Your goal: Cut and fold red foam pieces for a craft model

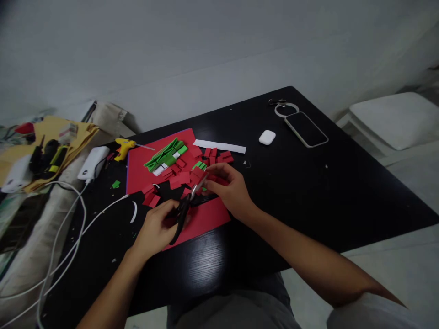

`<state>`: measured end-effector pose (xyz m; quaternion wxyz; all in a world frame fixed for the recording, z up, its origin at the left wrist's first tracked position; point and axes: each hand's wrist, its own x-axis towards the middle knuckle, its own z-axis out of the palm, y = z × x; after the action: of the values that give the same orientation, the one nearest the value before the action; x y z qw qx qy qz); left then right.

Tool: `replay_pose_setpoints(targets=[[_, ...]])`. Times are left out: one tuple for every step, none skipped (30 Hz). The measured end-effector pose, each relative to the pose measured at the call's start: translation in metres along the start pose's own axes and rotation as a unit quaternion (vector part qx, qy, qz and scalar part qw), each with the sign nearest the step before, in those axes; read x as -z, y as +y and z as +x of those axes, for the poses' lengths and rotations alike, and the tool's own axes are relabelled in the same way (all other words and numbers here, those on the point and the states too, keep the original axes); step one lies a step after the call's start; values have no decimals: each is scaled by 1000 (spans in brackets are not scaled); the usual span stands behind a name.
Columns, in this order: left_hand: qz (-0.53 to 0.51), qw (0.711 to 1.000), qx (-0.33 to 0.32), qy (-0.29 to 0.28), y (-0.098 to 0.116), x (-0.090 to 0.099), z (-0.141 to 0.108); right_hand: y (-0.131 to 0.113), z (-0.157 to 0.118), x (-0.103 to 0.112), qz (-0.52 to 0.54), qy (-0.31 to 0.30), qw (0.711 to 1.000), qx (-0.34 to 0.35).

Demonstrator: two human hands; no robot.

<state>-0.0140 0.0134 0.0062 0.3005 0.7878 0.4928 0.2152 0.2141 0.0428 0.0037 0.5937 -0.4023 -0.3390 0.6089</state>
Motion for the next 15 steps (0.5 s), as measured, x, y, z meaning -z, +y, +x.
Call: replay_pose_setpoints(targets=[[3,1000,-2,2,0,0,0,0,0,0,2,0,1000,-1],[6,1000,-5,5,-1,0,0,0,0,0,3,0,1000,-2],[10,1000,-8,6,-1,0,0,-1,0,0,3,0,1000,-3],[13,1000,-8,6,-1,0,0,-1,0,0,1,1,1000,-4],[15,1000,-6,6,-1,0,-1,-1,-1,0,-2,2,1000,-4],[16,1000,-3,5,-1,-1,-1,-1,-1,0,-5,4,1000,-4],[16,1000,-1,4,-1,-1,-1,-2,-1,0,-9,4,1000,-4],[15,1000,1,4,-1,-1,-1,-2,-1,0,-10,5,1000,-4],[14,1000,2,4,0,-1,-1,-2,-1,0,-11,4,1000,-5],[13,1000,1,6,0,-1,-1,-2,-1,0,-12,3,1000,-6],[14,1000,1,7,1,-1,-1,-2,-1,0,-11,3,1000,-6],[14,1000,1,9,1,-1,-1,-3,-1,0,-12,4,1000,-7],[14,1000,2,9,2,0,-1,-3,-1,-1,-13,5,1000,-7],[14,1000,4,9,2,0,-1,-3,-1,-1,-13,6,1000,-7],[14,1000,5,8,2,0,0,-3,-1,-1,-14,8,1000,-7]])
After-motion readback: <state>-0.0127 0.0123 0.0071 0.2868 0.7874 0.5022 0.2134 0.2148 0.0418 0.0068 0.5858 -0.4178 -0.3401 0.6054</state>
